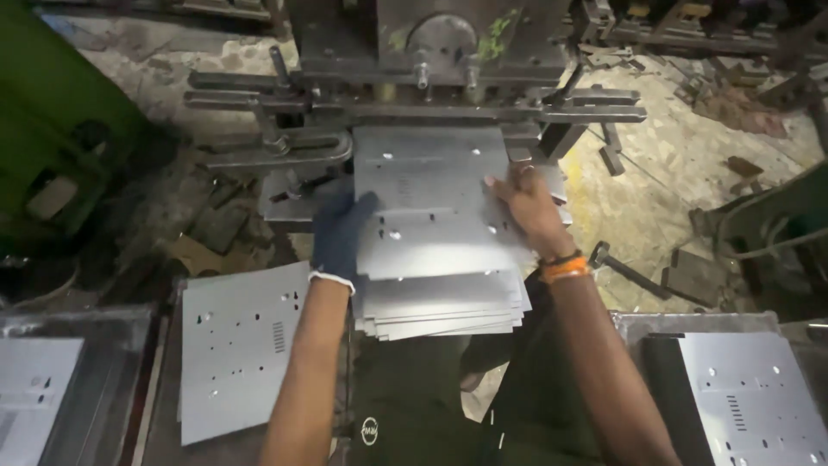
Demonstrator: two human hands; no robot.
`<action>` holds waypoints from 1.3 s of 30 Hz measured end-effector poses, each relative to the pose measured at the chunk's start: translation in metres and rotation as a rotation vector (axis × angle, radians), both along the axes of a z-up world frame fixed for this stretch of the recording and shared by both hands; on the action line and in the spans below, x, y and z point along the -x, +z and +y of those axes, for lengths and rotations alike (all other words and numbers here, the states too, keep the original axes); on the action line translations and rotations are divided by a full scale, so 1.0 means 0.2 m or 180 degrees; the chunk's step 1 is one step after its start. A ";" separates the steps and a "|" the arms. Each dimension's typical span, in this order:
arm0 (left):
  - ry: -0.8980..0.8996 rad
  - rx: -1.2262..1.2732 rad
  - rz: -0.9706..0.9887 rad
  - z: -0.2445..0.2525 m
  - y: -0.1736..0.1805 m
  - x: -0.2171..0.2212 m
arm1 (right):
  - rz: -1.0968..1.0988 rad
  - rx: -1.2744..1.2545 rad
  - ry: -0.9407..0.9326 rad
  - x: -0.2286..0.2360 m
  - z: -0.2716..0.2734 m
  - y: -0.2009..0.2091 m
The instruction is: Placing metal sheets into an industrial stamping press to shape them and then stacking the results.
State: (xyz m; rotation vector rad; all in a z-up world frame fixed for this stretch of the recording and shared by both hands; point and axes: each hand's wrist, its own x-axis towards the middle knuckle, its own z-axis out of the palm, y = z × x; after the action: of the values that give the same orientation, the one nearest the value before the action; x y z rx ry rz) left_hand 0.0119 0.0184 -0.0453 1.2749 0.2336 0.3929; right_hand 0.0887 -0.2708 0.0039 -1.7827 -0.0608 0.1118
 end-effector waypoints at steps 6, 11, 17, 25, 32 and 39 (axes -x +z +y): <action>0.1385 -0.1324 -0.0295 0.33 -0.18 0.38 | -0.2732 0.2362 -0.0416 0.33 0.27 0.07; 0.2340 -0.2621 0.1043 0.71 -0.52 0.82 | -0.0718 -0.0377 0.1941 0.97 0.89 -0.13; 0.2356 -0.2852 0.3711 0.79 -0.44 1.20 | 0.1280 0.0087 0.1513 1.28 1.31 -0.85; 0.1446 -0.2941 0.3971 0.84 -0.51 1.25 | 0.1279 0.0230 0.1334 1.36 1.29 -0.42; 0.0980 -0.2803 0.3853 0.85 -0.30 1.24 | 0.1138 0.0264 0.0938 1.23 1.20 -0.37; -0.0220 0.0194 0.0769 0.31 0.26 0.92 | 0.1149 -0.1164 0.0351 0.77 0.29 -0.13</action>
State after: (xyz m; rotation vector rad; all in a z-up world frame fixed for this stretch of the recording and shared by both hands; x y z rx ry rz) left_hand -0.1727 0.0805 0.0069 1.2662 0.4019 0.1707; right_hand -0.0650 -0.2121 -0.0215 -1.3722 0.0764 0.4705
